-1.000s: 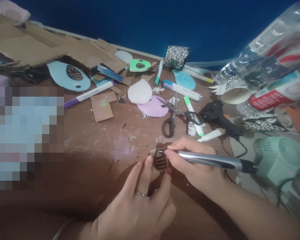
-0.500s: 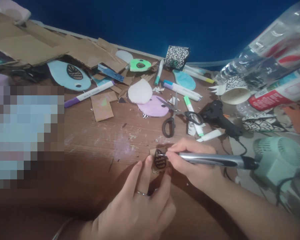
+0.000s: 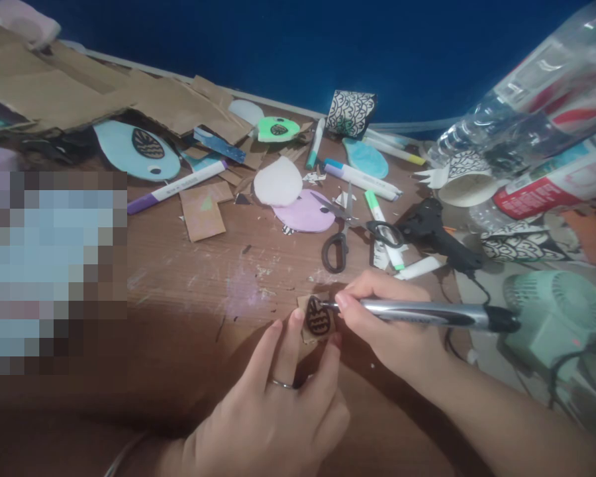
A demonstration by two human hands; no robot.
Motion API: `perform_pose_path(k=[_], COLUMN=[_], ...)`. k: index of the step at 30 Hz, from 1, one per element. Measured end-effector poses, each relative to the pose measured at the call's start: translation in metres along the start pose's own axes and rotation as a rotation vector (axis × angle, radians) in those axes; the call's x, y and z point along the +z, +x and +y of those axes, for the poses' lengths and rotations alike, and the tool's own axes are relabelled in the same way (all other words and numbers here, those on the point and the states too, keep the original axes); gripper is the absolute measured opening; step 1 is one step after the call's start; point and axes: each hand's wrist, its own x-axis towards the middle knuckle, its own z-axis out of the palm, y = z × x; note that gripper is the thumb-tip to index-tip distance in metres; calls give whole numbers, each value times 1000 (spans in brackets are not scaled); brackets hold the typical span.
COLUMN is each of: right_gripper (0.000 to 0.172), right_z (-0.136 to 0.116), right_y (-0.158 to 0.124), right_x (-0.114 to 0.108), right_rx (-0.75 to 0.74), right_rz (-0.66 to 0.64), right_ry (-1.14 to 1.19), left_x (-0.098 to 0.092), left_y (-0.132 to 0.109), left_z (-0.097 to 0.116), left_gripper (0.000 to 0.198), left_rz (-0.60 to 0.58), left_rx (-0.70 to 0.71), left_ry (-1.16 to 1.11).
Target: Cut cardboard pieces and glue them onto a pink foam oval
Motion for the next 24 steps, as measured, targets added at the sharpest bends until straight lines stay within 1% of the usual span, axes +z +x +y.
perform_pose_path(k=[3,5,9,11,13,15,18,21,23,24], right_gripper=[20,21,23,23,21,20,20,21,21,20], right_z=[1,6,17,18,17,16,17,20,20,20], right_y=[-1,0,3,5,7,9,9,10,11,11], right_x=[1,2,6,7,7,8,9,12,13,14], right_rx=[0,43,219,277,286,265,230,219,232,246], right_rz=[-55,-32,168,229,269,305,316,357,383,388], right_ry=[26,104,490,641,747,835,895,933,959,973], left_x=[-1,-1,-2,-3,-7,-11,-15,-17,-16,-16], left_y=[0,0,1,2,4,6,11,16,20,22], left_z=[0,0,0,0,0,0,-2,-7,-12,-15], left_gripper=[28,28,28,30,31,33,35,32,30,33], left_rz=[6,10,5,-5,-18,-31,-43,-26,19,43], left_rx=[-1,-9,-13,-11,-7,-1,-18,-94,-161,-195], left_ry=[-17,-33,-45,-38,-17,16,62,94,89,68])
